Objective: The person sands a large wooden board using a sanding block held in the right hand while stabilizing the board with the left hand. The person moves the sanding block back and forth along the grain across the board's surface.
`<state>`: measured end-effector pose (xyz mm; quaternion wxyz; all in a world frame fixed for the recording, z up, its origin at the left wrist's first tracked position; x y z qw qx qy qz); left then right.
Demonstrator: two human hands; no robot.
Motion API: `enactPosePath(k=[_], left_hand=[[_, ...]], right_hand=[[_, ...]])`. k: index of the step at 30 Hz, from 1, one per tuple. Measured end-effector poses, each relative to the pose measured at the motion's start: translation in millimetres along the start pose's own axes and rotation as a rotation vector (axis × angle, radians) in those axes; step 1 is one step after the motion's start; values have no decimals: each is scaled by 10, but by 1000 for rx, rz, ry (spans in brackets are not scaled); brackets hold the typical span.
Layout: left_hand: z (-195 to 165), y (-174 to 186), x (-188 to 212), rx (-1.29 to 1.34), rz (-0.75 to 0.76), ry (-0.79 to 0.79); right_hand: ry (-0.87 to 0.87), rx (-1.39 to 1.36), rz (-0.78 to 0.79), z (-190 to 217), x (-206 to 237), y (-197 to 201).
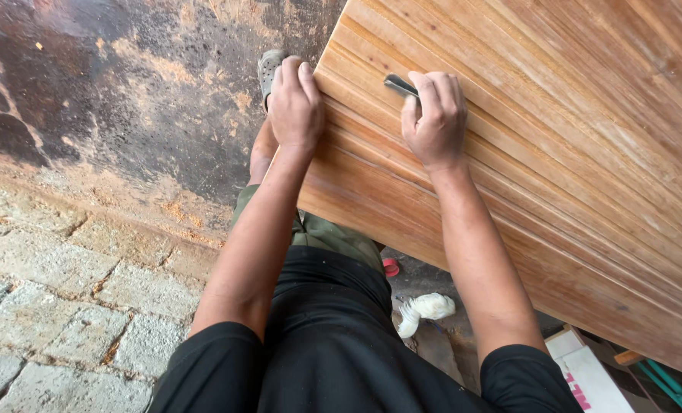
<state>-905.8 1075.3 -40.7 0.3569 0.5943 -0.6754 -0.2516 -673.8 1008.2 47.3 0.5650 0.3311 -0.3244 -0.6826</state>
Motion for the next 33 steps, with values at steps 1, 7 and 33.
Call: enactPosePath(k=[1,7,33], left_hand=[[15,-30,1,-16,-1,17],[48,-120,29,-108,48,88],[84,-186,0,-147,57,53]], right_hand=[[11,-2,0,29,-14,-51],[25,4,48,-10,-78,-475],[122,93,-84,392,-246,-377]])
Point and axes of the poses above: each hand's wrist, its own x-axis away from the middle knuckle, its own y-axis out of the back of the hand, z = x × y, the point moved 9 cm from there along -x, towards the middle knuckle, and after that the axes turned 4 degrees about -y, right-handed, at the moved point
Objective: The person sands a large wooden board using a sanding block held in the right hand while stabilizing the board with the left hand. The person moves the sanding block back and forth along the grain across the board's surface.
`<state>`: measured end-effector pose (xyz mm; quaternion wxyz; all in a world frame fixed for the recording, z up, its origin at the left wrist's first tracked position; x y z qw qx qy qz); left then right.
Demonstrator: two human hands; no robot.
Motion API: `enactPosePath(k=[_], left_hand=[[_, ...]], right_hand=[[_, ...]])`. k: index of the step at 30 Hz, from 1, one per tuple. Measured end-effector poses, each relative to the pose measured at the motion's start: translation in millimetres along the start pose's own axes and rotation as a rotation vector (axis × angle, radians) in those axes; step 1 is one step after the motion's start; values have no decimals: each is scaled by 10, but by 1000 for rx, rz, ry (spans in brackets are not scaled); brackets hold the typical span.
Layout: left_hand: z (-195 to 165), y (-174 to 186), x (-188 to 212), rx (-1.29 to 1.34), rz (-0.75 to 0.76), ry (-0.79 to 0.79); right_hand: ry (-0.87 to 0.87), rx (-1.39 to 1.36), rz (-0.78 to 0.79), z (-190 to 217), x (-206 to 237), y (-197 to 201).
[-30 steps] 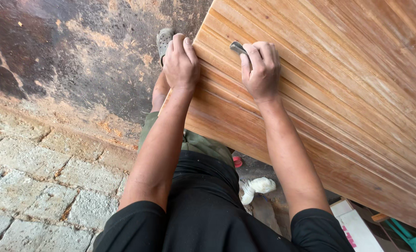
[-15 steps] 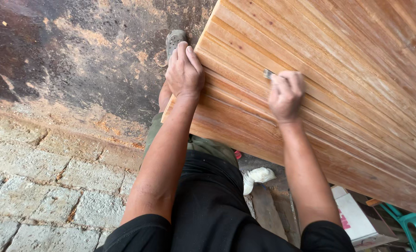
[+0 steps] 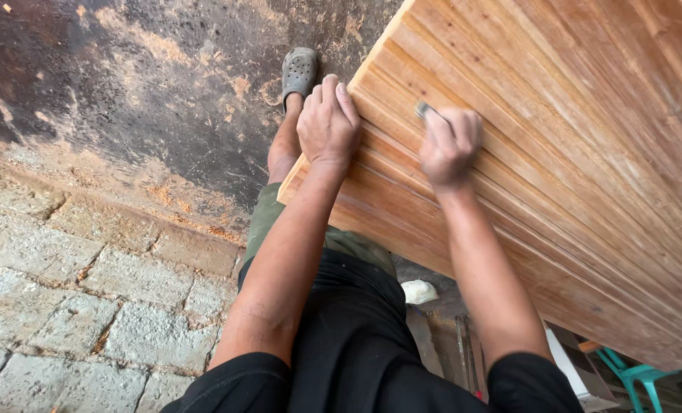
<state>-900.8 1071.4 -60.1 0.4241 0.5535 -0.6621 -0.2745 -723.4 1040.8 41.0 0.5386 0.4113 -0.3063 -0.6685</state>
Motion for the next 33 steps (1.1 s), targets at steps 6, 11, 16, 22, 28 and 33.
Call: enactPosePath(k=[6,11,16,22,28,33], left_hand=[[16,-6,33,12,-26,-23],[-7,30,11,25,-53,-17],[7,9,12,10,-48,-28],[-28,58,28,36,-78,-46],[-16,51,2,6,-58,-21],[2,2,31,-1,-30,-33]], right_hand=[[43,-63,42,275,-284,-381],[28,34,-12,163,-136,-69],[31,36,5,176,-109,-278],[8,18,-12,122,-73,-172],[-34,52,-26,122,-116,-292],[-42,37,5,117,-106,-249]])
Point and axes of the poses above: each hand's wrist, its own x-axis away from the middle knuckle, its own y-axis out of the back of the hand, z = x × y, the point moved 9 cm from there along -x, towards the middle knuckle, and after that the axes turned 4 degrees about -y, right-handed, at the moved point
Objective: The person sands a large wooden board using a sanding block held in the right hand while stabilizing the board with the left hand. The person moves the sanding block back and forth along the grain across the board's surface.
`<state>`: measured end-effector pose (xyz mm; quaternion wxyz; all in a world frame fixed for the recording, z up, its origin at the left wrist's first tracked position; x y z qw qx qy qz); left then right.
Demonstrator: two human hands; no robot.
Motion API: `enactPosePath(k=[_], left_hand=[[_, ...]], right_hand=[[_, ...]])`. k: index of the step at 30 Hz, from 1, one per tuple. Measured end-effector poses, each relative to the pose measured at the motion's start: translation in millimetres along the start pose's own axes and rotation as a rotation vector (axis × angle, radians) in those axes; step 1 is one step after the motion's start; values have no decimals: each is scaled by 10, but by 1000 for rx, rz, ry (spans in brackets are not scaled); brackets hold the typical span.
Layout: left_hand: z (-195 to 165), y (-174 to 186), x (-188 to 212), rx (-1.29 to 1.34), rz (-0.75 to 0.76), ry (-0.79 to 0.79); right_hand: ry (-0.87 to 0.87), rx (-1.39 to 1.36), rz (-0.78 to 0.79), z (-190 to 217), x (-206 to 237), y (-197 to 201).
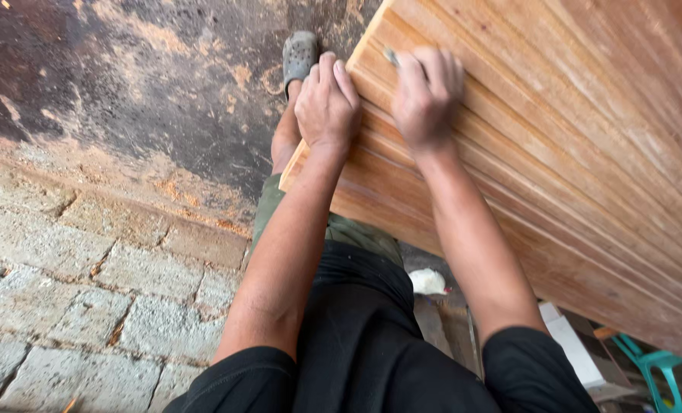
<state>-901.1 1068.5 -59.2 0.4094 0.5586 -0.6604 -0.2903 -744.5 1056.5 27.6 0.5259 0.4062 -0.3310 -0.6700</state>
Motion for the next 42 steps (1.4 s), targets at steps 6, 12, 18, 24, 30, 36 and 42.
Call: enactPosePath(k=[6,12,18,24,30,36,42], left_hand=[[2,2,-15,19,-12,20],[3,-26,-6,-27,54,34],[-10,22,-23,1,-21,17],[19,-50,-4,5,36,16],[-9,35,-16,5,-50,10],[-20,27,-14,-4,6,14],[-6,25,-22,27,-8,27]], right_hand=[[-37,35,23,-15,14,152],[-14,-3,14,58,-31,88],[-38,64,-8,28,4,126],[-11,52,2,55,7,85],[-1,15,-16,-25,-16,150],[77,-158,89,73,-213,-129],[-43,-201,159,-147,-175,133]])
Point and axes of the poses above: each hand's wrist, its own x-axis away from the middle knuckle, its own y-axis out of the back of the hand, z = x × y, the point moved 9 cm from there along -x, towards the middle knuckle, and after that the axes turned 4 degrees about -y, right-handed, at the moved point
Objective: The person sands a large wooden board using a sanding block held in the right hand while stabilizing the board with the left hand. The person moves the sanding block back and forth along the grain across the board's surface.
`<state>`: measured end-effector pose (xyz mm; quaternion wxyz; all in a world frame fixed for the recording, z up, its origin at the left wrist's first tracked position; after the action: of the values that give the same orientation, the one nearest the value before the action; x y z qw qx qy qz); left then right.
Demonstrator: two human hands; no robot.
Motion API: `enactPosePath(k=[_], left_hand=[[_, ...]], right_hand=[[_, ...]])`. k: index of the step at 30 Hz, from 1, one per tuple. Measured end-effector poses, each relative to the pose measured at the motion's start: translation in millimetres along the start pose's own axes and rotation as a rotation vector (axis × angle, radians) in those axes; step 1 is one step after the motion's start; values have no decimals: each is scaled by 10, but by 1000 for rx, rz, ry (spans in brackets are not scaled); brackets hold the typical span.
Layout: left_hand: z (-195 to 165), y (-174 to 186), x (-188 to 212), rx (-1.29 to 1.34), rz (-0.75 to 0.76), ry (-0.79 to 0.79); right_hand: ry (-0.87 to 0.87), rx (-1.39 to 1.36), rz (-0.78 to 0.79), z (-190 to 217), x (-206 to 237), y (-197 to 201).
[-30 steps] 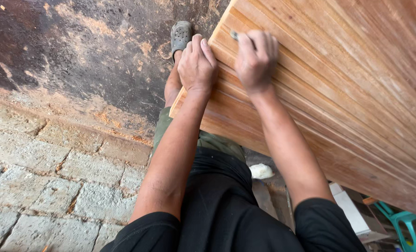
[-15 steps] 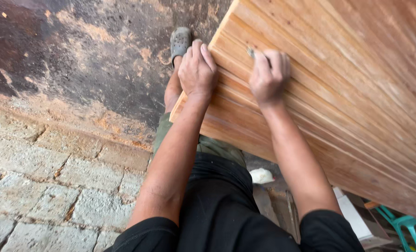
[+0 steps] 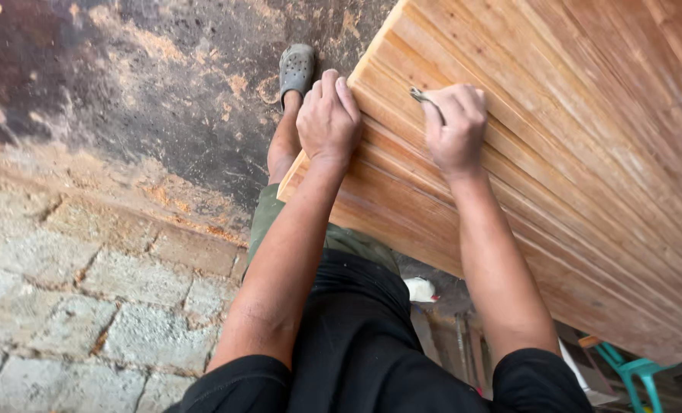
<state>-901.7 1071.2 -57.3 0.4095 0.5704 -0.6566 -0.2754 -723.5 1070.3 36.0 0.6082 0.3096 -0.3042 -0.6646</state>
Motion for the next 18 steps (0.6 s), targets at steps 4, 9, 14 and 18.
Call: enactPosePath(k=[4,9,14,18], left_hand=[[-4,-24,10,-29,19,-15],[-9,-33,5,-16,31,-13],[12,-14,2,-11,-1,-7],[26,-53,25,-25,35,14]], right_hand=[[65,14,6,53,-85,-101],[149,-14,74,125,-176,-230],[113,47,77,120,-144,-71],[179,32,33,268,-266,-209]])
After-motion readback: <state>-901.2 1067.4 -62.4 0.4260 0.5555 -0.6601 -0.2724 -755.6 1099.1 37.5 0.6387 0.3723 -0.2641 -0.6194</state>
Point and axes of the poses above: each hand's wrist, its own x-axis away from the middle knuckle, its own y-axis out of the back of the hand, z = x × y, the point moved 9 cm from there along -x, towards the middle knuckle, and after that the axes turned 4 degrees about -y, right-handed, at the moved point
